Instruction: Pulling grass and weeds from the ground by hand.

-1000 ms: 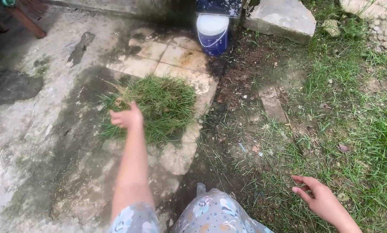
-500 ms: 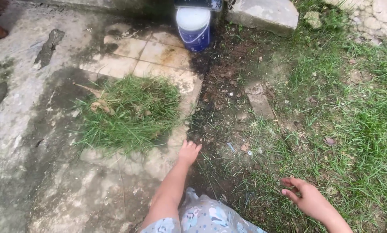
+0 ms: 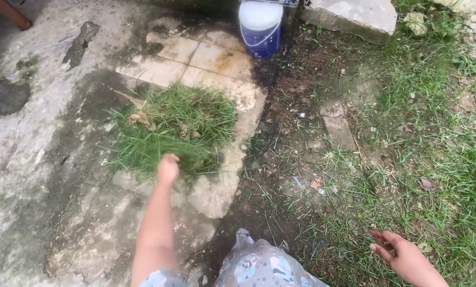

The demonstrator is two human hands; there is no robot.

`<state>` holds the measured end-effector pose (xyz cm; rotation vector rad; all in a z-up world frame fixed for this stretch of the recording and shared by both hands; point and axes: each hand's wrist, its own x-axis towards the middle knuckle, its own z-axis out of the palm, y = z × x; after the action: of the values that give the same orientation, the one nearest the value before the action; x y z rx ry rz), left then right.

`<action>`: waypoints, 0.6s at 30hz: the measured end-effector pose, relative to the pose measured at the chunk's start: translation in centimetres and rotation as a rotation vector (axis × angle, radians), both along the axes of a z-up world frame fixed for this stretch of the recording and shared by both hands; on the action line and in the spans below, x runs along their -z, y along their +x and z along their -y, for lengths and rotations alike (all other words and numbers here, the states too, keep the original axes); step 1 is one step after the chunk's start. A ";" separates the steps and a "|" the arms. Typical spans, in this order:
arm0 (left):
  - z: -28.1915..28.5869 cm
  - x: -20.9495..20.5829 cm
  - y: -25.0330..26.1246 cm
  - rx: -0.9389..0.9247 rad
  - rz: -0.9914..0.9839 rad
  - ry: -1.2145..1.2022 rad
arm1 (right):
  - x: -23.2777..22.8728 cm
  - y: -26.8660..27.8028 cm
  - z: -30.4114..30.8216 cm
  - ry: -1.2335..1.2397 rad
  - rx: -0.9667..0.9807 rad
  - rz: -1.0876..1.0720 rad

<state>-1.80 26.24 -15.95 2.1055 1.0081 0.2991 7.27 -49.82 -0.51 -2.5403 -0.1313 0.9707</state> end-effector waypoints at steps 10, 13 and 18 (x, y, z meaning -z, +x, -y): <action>-1.5 -17.0 11.7 -0.129 0.424 -0.522 | 3.5 0.5 3.1 -0.055 0.042 -0.059; -0.2 -23.6 13.6 -0.135 0.688 -0.400 | 3.3 0.7 3.1 -0.068 0.023 -0.031; -2.7 -25.8 13.2 -0.311 0.896 -0.420 | 1.6 0.3 1.9 -0.101 -0.010 -0.006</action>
<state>11.43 28.91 9.83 1.2065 0.7386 0.9843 7.53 -51.77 -2.15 -2.6306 -0.0958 1.0123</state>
